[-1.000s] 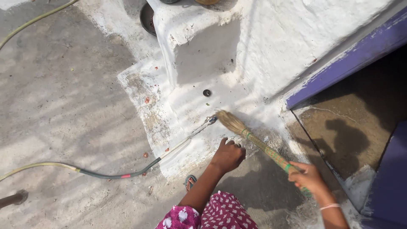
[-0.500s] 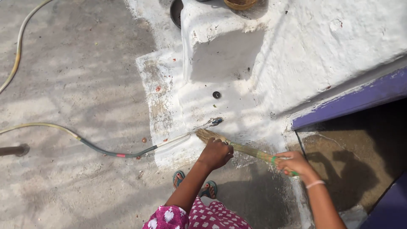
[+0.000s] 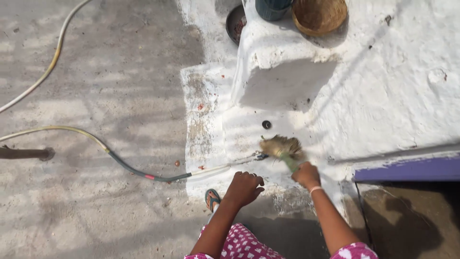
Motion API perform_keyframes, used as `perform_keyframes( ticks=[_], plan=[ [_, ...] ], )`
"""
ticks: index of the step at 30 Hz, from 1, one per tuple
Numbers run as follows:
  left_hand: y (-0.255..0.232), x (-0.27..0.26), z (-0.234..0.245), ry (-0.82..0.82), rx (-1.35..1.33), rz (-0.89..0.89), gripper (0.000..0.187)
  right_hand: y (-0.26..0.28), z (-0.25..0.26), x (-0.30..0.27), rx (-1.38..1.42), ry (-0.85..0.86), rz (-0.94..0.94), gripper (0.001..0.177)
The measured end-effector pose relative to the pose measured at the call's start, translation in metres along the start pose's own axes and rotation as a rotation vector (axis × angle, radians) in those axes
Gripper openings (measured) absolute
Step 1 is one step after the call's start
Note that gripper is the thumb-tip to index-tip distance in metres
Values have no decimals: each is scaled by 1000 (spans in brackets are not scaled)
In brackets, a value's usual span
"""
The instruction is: Sweeping the floor of an outdoor concrete yard with a small broom.
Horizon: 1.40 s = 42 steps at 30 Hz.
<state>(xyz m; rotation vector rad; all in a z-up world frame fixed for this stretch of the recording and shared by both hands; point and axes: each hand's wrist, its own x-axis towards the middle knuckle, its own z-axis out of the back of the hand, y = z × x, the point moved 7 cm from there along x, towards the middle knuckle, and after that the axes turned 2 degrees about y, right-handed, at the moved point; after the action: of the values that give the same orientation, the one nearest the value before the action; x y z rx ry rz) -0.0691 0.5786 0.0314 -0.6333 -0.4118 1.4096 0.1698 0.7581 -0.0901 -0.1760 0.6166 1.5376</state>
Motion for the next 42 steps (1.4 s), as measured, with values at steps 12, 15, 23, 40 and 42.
perform_keyframes(
  ticks=[12, 15, 23, 40, 42],
  plan=[
    [19, 83, 73, -24, 7, -110, 15, 22, 120, -21, 554, 343, -226, 57],
    [21, 96, 66, 24, -5, -98, 15, -49, 171, -2, 576, 325, -177, 59],
    [29, 120, 79, 61, -50, 5, 16, -4, 224, 97, 212, 46, -124, 56],
    [53, 93, 100, -26, -55, 200, 16, 167, 55, 71, 215, 496, 271, 58],
    [52, 97, 104, -34, -41, 196, 16, 162, 77, 49, 197, 474, 301, 61]
  ],
)
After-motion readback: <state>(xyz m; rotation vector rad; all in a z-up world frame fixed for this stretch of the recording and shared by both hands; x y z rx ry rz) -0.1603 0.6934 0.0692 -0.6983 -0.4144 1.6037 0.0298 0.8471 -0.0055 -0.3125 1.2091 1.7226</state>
